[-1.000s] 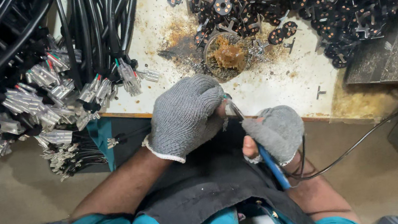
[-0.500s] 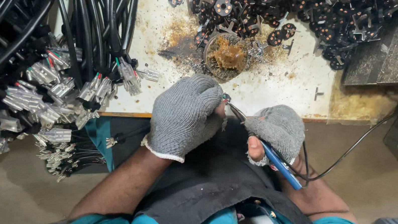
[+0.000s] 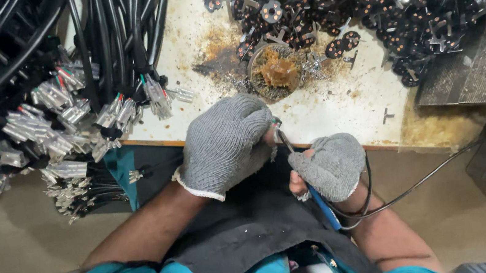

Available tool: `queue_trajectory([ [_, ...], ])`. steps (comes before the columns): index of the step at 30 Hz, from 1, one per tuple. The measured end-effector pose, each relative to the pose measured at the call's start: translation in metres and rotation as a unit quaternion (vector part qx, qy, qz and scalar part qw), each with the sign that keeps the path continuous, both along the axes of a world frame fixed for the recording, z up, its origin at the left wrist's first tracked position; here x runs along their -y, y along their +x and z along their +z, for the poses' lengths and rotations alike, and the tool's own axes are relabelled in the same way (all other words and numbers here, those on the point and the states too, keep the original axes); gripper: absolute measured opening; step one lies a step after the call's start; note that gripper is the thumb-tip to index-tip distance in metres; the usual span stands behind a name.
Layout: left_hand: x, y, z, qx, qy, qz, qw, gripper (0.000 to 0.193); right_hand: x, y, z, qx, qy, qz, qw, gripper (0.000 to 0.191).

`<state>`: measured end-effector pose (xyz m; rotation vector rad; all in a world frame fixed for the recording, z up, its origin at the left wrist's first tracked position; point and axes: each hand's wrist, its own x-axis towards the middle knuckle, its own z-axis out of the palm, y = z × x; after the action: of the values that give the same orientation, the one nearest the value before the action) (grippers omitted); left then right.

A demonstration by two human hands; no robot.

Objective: The person solders electrical wires at a workbench. They hold a wire in one hand and a soldering iron in the other, dip wire ends into a flux container, and solder the connections, working through wires one at a time.

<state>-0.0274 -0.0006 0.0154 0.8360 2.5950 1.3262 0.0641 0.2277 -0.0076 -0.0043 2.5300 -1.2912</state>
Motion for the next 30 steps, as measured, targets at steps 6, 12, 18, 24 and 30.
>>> queue_trajectory([
  [6,0.002,0.000,0.001,0.013,0.000,-0.011,1.000,0.020,-0.006,-0.003,-0.001,-0.354,0.080,0.186,0.913,0.030],
  [12,0.002,0.000,0.000,0.005,-0.005,-0.003,1.000,0.018,-0.011,0.011,-0.017,-0.312,0.035,0.192,0.930,0.028],
  [18,0.000,0.000,-0.001,-0.011,-0.007,-0.004,1.000,0.015,-0.017,0.015,-0.016,-0.293,0.093,0.168,0.936,0.026],
  [24,-0.004,0.003,-0.002,-0.060,-0.005,0.021,0.998,0.011,0.002,0.018,0.006,-0.275,0.045,-0.039,0.960,0.021],
  [30,-0.005,0.005,-0.002,-0.044,-0.021,0.031,0.998,0.010,0.020,-0.015,0.035,-0.254,-0.063,-0.276,0.925,0.031],
])
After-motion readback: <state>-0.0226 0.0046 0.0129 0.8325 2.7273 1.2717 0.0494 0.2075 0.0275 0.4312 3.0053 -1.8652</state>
